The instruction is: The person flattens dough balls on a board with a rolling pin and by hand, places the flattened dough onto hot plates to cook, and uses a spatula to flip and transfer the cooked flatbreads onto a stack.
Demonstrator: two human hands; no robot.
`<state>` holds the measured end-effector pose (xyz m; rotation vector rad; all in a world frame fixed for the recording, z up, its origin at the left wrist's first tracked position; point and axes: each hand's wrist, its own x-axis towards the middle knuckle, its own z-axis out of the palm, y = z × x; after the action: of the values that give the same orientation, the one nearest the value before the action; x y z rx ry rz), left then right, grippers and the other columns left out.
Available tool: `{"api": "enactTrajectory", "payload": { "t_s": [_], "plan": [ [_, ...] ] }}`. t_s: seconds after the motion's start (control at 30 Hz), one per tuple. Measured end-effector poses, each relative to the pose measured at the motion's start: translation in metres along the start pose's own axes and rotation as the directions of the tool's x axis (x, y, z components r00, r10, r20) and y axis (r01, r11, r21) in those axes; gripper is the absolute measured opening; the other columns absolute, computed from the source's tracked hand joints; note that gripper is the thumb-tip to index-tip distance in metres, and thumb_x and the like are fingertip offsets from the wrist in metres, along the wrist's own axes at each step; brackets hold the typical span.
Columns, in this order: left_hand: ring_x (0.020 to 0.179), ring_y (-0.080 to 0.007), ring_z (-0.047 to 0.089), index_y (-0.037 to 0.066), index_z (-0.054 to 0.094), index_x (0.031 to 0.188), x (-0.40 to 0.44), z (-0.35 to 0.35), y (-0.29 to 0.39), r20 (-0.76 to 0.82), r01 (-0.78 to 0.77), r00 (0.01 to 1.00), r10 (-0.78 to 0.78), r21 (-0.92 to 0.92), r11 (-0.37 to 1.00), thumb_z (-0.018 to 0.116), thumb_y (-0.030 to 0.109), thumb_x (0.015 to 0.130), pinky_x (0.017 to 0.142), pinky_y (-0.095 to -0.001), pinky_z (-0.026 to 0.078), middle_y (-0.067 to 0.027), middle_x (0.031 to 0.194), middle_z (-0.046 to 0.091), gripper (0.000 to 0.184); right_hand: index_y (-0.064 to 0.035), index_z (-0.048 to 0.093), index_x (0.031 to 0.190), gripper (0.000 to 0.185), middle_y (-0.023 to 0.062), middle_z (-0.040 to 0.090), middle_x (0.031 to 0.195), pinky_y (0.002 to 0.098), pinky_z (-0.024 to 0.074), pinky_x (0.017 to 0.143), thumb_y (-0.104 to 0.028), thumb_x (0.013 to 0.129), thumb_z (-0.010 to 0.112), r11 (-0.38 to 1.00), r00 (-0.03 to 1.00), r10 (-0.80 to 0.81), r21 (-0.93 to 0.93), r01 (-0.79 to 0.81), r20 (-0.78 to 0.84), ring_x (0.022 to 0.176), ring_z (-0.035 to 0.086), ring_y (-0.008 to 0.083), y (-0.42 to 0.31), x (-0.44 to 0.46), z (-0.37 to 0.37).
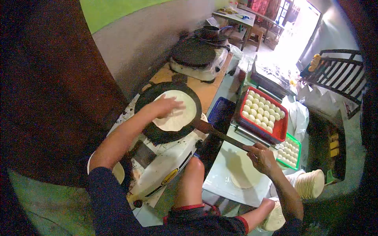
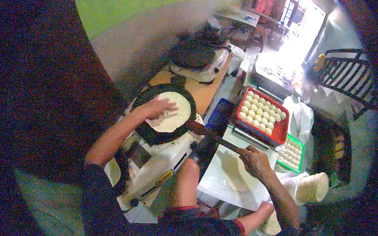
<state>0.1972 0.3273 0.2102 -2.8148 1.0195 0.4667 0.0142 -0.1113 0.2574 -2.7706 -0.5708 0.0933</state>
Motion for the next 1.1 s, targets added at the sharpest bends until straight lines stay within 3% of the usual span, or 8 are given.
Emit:
{"api": "enactTrajectory", "payload": {
  "t_s": [0.07, 0.13, 0.27, 0.43, 0.6, 0.77, 0.83, 1.1],
  "plan": [
    [0.14, -0.0309, 0.045, 0.02, 0.057, 0.14, -0.035, -0.013, -0.013, -0.43, 0.009, 0.899, -0.082, -0.169, 0.986, 0.062, 0.005, 0.089, 0.115, -0.0518, 0.034, -0.0097, 0.149, 0.051, 0.053, -0.0161, 0.069, 0.121, 0.034, 0.013, 0.06, 0.085, 0.0443, 0.0525, 0.07, -0.008, 0.088, 0.067, 0.999, 0.999, -0.032, 0.041, 0.033, -0.02, 0.078, 0.064, 0.0336, 0.005, 0.006, 0.019],
    [0.128, -0.0314, 0.057, 0.011, 0.063, 0.132, -0.077, -0.029, -0.011, -0.747, -0.145, 0.626, -0.225, -0.395, 0.907, 0.06, -0.001, 0.089, 0.108, -0.0408, 0.044, -0.013, 0.136, 0.062, 0.044, -0.0179, 0.067, 0.124, 0.038, 0.0138, 0.061, 0.088, 0.0444, 0.0523, 0.071, -0.008, 0.087, 0.068, 0.995, 0.995, -0.07, 0.07, 0.075, -0.071, 0.078, 0.064, 0.0339, 0.003, 0.037, 0.058],
    [0.121, -0.0301, 0.063, 0.005, 0.065, 0.128, -0.115, -0.036, 0.037, -0.755, -0.054, 0.374, -0.539, -0.598, 0.799, 0.06, -0.005, 0.088, 0.105, -0.0378, 0.047, -0.0161, 0.129, 0.066, 0.041, -0.0225, 0.063, 0.132, 0.04, 0.0164, 0.062, 0.094, 0.0456, 0.0533, 0.077, -0.013, 0.092, 0.062, 0.971, 0.978, -0.117, 0.185, 0.149, -0.173, 0.086, 0.065, 0.0372, -0.055, 0.134, 0.145],
    [0.113, -0.0326, 0.066, 0.0, 0.066, 0.122, -0.123, -0.015, 0.123, -0.733, -0.153, 0.422, -0.534, -0.638, 0.755, 0.062, 0.0, 0.089, 0.1, -0.0387, 0.048, -0.0179, 0.117, 0.07, 0.033, -0.0232, 0.055, 0.136, 0.04, 0.0197, 0.059, 0.097, 0.0506, 0.0541, 0.074, -0.016, 0.097, 0.054, 0.961, 0.972, -0.069, 0.247, 0.126, -0.225, 0.086, 0.066, 0.0414, -0.087, 0.161, 0.177],
    [0.108, -0.0184, 0.067, -0.003, 0.064, 0.123, -0.064, 0.021, 0.241, -0.413, -0.33, 0.626, -0.662, -0.909, 0.255, 0.059, 0.005, 0.098, 0.095, -0.0321, 0.052, -0.0138, 0.115, 0.07, 0.027, -0.0132, 0.057, 0.131, 0.033, 0.021, 0.065, 0.098, 0.0487, 0.0544, 0.078, -0.012, 0.098, 0.054, 0.918, 0.891, 0.187, 0.398, -0.008, -0.414, 0.088, 0.066, 0.0388, -0.018, -0.016, 0.114],
    [0.108, -0.0223, 0.065, -0.007, 0.057, 0.128, 0.042, 0.063, 0.405, -0.383, -0.409, 0.9, -0.209, -0.907, -0.101, 0.058, 0.005, 0.099, 0.101, -0.0336, 0.05, -0.0167, 0.116, 0.067, 0.031, -0.0037, 0.061, 0.127, 0.03, 0.0224, 0.066, 0.115, 0.0451, 0.0541, 0.089, -0.008, 0.098, 0.052, 0.822, 0.629, 0.569, 0.386, -0.419, -0.53, 0.1, 0.067, 0.0394, 0.049, -0.268, 0.065],
    [0.11, -0.0238, 0.067, -0.003, 0.054, 0.131, 0.066, 0.061, 0.492, -0.245, -0.238, 0.969, 0.023, -0.957, -0.164, 0.059, 0.015, 0.1, 0.095, -0.0339, 0.052, -0.0152, 0.119, 0.067, 0.036, -0.0043, 0.061, 0.127, 0.031, 0.0213, 0.066, 0.115, 0.0434, 0.0539, 0.089, -0.008, 0.098, 0.051, 0.704, 0.463, 0.689, 0.363, -0.61, -0.558, 0.1, 0.066, 0.0384, 0.051, -0.364, 0.053],
    [0.105, -0.0233, 0.064, 0.007, 0.047, 0.137, 0.122, 0.137, 0.749, 0.187, 0.444, 0.813, 0.551, -0.811, -0.38, 0.058, 0.038, 0.1, 0.092, -0.0371, 0.051, -0.0129, 0.127, 0.061, 0.05, -0.0052, 0.062, 0.122, 0.026, 0.0166, 0.07, 0.107, 0.0428, 0.0547, 0.082, -0.013, 0.099, 0.053, 0.126, -0.081, 0.946, 0.583, -0.803, -0.315, 0.093, 0.07, 0.0335, 0.032, -0.553, 0.104]
  ]
}}
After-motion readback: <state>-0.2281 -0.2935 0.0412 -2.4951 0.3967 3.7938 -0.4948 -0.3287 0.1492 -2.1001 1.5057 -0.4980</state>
